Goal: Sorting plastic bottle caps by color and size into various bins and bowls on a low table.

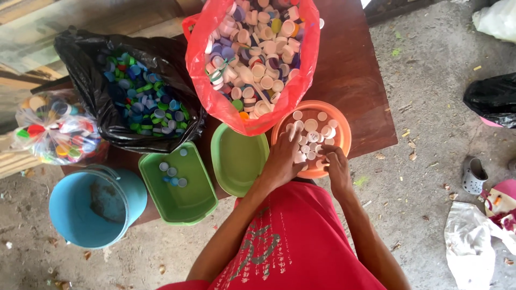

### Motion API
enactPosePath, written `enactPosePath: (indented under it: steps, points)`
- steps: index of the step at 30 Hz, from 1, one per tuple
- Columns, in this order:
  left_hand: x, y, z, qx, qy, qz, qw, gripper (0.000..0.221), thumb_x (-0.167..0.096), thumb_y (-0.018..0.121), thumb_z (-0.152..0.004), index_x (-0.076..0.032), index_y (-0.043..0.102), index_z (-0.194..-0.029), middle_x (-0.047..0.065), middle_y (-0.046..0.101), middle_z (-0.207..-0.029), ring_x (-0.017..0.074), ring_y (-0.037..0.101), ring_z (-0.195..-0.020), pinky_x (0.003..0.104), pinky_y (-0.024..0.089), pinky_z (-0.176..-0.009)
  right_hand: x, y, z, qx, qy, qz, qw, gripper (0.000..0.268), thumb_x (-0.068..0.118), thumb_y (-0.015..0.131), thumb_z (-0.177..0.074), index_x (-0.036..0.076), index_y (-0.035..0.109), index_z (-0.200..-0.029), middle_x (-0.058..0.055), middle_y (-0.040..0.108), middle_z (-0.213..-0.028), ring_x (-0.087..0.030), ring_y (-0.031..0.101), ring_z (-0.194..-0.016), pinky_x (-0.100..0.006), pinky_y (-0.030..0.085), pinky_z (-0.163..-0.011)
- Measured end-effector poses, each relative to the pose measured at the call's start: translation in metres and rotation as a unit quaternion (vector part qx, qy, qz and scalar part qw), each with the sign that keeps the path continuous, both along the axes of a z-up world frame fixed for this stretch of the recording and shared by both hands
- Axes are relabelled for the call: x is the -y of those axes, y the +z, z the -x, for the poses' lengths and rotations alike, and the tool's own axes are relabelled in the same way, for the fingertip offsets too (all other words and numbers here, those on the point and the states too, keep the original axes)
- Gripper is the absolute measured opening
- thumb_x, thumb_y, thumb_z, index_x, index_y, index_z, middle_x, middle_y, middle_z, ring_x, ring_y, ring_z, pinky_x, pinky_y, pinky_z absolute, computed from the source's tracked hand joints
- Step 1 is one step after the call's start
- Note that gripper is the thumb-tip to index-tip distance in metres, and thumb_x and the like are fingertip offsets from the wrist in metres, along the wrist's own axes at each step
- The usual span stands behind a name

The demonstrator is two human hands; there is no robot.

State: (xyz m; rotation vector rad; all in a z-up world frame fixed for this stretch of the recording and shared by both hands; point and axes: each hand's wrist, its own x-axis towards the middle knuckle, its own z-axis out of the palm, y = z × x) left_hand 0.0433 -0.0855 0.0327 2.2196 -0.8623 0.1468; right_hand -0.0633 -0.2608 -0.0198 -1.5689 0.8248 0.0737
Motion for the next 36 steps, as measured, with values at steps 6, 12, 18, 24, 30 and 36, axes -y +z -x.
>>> enactPosePath:
  steps: [6,12,18,24,30,36]
  points:
    - [-0.001,0.005,0.003,-0.328,-0.172,0.043,0.928,0.061,-0.016,0.075,-0.088,-0.008,0.054,-0.145,0.014,0.065,-0.13,0.0327,0.065,-0.11,0.04,0.058,-0.086,-0.014,0.033,-0.013,0.012,-0.01,-0.188,0.982,0.047,0.018,0.04,-0.1,0.0,0.048,-0.143,-0.013,0.063,-0.132,-0.023,0.065,-0.114,-0.042,0.053,-0.101]
    - [-0.002,0.003,0.006,-0.202,-0.137,0.024,0.969,0.033,-0.019,0.076,-0.089,-0.006,0.069,-0.118,0.008,0.072,-0.107,0.0305,0.068,-0.101,0.046,0.048,-0.09,-0.014,0.029,-0.01,0.022,0.005,-0.311,0.95,0.055,0.019,0.04,-0.104,-0.005,0.044,-0.152,-0.02,0.06,-0.131,-0.028,0.061,-0.115,-0.045,0.048,-0.107]
    - [-0.001,-0.006,0.005,-0.247,-0.119,0.059,0.96,0.03,-0.02,0.076,-0.089,-0.01,0.068,-0.116,0.008,0.074,-0.111,0.0264,0.073,-0.105,0.044,0.052,-0.093,-0.011,0.041,-0.017,0.038,-0.001,-0.284,0.958,0.061,0.039,0.04,-0.104,-0.001,0.042,-0.151,-0.016,0.06,-0.135,-0.026,0.058,-0.123,-0.044,0.045,-0.107]
    - [-0.01,-0.015,0.011,-0.18,-0.053,0.054,0.981,0.094,-0.018,0.082,-0.076,0.004,0.033,-0.153,0.031,0.044,-0.149,0.0498,0.043,-0.138,0.054,0.041,-0.106,0.014,0.033,-0.026,0.027,-0.035,0.114,0.992,0.05,0.033,0.05,-0.104,0.006,0.052,-0.146,-0.019,0.055,-0.138,-0.032,0.057,-0.127,-0.047,0.048,-0.104]
    - [-0.047,-0.027,0.036,-0.308,-0.043,0.005,0.95,0.083,-0.023,0.079,-0.084,-0.003,0.037,-0.152,0.023,0.044,-0.153,0.0411,0.047,-0.14,0.049,0.044,-0.108,0.013,0.079,-0.121,0.214,0.155,0.506,0.822,0.042,0.005,0.069,-0.096,-0.002,0.057,-0.135,-0.028,0.054,-0.132,-0.053,0.049,-0.127,-0.057,0.044,-0.1]
    - [-0.08,-0.019,0.055,-0.382,0.039,0.014,0.923,0.068,-0.023,0.074,-0.09,-0.005,0.044,-0.148,0.019,0.048,-0.151,0.0368,0.051,-0.136,0.045,0.044,-0.111,0.003,0.118,-0.258,0.314,0.324,0.376,0.809,0.034,-0.004,0.062,-0.101,0.003,0.059,-0.133,-0.02,0.057,-0.115,-0.04,0.059,-0.104,-0.052,0.05,-0.09]
